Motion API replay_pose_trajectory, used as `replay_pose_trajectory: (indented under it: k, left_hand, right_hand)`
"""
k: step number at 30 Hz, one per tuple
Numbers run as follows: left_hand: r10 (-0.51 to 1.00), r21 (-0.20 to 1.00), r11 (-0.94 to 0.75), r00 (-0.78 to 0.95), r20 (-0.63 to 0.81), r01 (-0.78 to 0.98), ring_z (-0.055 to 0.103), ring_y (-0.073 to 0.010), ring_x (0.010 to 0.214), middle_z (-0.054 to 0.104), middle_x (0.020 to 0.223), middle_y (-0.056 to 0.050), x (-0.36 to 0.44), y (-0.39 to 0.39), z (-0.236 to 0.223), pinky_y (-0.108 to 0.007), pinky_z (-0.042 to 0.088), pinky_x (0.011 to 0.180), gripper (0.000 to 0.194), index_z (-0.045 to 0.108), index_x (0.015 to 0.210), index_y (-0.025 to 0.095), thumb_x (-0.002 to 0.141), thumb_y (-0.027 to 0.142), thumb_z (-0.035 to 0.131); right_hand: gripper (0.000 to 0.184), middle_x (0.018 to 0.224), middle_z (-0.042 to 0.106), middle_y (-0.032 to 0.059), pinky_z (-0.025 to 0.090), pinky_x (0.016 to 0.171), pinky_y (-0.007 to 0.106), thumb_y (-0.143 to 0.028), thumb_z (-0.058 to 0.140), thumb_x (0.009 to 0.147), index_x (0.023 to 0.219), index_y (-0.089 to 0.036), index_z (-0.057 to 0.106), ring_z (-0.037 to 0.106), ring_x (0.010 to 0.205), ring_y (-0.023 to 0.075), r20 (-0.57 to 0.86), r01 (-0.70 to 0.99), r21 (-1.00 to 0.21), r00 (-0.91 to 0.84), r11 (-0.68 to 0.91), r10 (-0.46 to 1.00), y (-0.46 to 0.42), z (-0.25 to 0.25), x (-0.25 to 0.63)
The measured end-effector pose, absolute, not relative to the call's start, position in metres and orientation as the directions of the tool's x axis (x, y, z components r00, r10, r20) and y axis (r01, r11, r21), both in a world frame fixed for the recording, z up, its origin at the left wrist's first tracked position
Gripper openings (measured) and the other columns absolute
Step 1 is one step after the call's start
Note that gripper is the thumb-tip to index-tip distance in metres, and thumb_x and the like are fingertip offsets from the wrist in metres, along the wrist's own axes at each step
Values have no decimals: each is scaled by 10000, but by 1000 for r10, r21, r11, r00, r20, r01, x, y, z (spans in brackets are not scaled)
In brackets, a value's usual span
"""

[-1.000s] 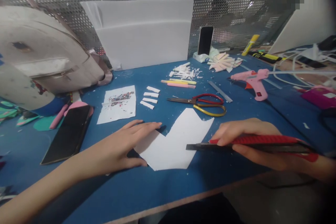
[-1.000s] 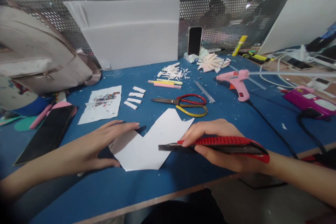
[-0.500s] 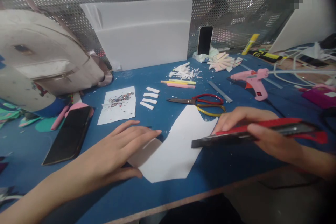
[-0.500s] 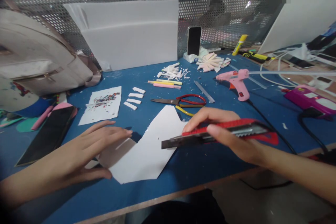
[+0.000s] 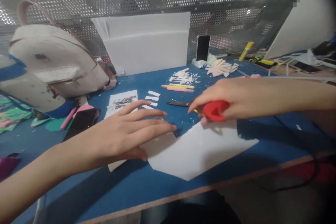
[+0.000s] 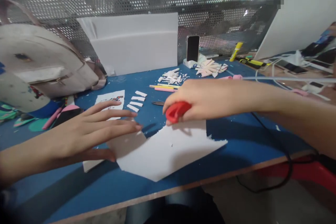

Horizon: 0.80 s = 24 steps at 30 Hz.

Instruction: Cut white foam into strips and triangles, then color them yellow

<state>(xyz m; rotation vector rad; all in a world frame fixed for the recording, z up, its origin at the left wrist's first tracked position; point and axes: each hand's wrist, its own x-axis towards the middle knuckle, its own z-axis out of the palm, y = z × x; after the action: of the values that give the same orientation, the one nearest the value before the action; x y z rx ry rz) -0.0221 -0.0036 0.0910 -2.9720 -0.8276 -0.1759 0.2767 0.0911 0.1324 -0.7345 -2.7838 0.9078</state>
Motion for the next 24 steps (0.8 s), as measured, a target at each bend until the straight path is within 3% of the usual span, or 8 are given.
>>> replay_pose_trajectory:
  k: [2, 5, 8, 11, 14, 17, 21, 24]
  left_hand:
    - [510, -48, -856, 855, 90, 515, 405, -208, 1365, 535, 1395, -63, -18, -1, 95, -452, 152, 1203, 530, 356, 1434, 235, 940, 249, 546]
    - [486, -160, -856, 871, 73, 492, 280, -186, 1441, 428, 1499, -29, -16, -2, 98, -453, 118, 1213, 529, 293, 1472, 256, 972, 148, 430]
    - [562, -246, -775, 813, 152, 582, 116, -227, 1489, 193, 1605, 21, -20, -8, 98, -493, 167, 1196, 662, 188, 1505, 344, 948, 11, 320]
    - [640, -216, -704, 736, 221, 676, 102, -302, 1483, 63, 1626, -22, -24, -18, 91, -541, 259, 1148, 719, 142, 1516, 349, 919, -12, 316]
    - [597, -212, -743, 771, 221, 635, 150, -290, 1474, 113, 1619, -73, -13, -32, 76, -489, 263, 1164, 631, 194, 1520, 250, 937, 47, 322]
    - [483, -300, -798, 852, 203, 523, 231, -288, 1454, 283, 1570, -103, 9, -46, 56, -452, 229, 1184, 520, 278, 1498, 149, 979, 158, 281]
    - [435, -340, -819, 886, 160, 463, 343, -312, 1405, 366, 1518, -163, 22, -53, 36, -446, 274, 1174, 499, 350, 1451, 50, 959, 134, 339]
    - [426, -293, -851, 899, 101, 436, 347, -312, 1403, 344, 1528, -162, 13, -53, 26, -447, 332, 1153, 511, 340, 1457, 66, 951, 119, 388]
  right_hand:
    - [121, 745, 717, -17, 416, 517, 209, -252, 637, 843, 883, -226, 748, 641, 634, 133, -245, 411, -494, -911, 766, 331, 92, 123, 269]
    - [127, 726, 691, -16, 409, 521, 212, -225, 610, 849, 773, -199, 709, 623, 625, 127, -337, 423, -555, -902, 717, 271, 93, 112, 264]
    - [152, 729, 650, -15, 403, 535, 211, -326, 646, 848, 835, -176, 666, 589, 619, 119, -347, 465, -648, -885, 604, 310, 95, 101, 267]
    - [263, 591, 579, -43, 387, 518, 201, -411, 658, 849, 888, -165, 573, 520, 520, 95, -360, 522, -766, -832, 376, 423, 93, 81, 272]
    - [303, 505, 566, -43, 260, 414, 173, -431, 631, 867, 823, -172, 480, 397, 415, 62, -432, 500, -866, -765, 18, 478, 78, 56, 271]
    - [282, 524, 600, -19, 201, 366, 150, -409, 607, 877, 835, -173, 459, 363, 366, 40, -456, 374, -890, -734, -261, 504, 53, 40, 264]
    - [216, 668, 678, 34, 291, 362, 122, -347, 549, 911, 851, -139, 549, 483, 389, 38, -503, 382, -850, -794, -363, 341, 29, 39, 259]
    - [331, 838, 722, 108, 434, 433, 156, -332, 435, 956, 792, -115, 624, 623, 516, 88, -531, 464, -831, -826, -307, 188, 32, 48, 270]
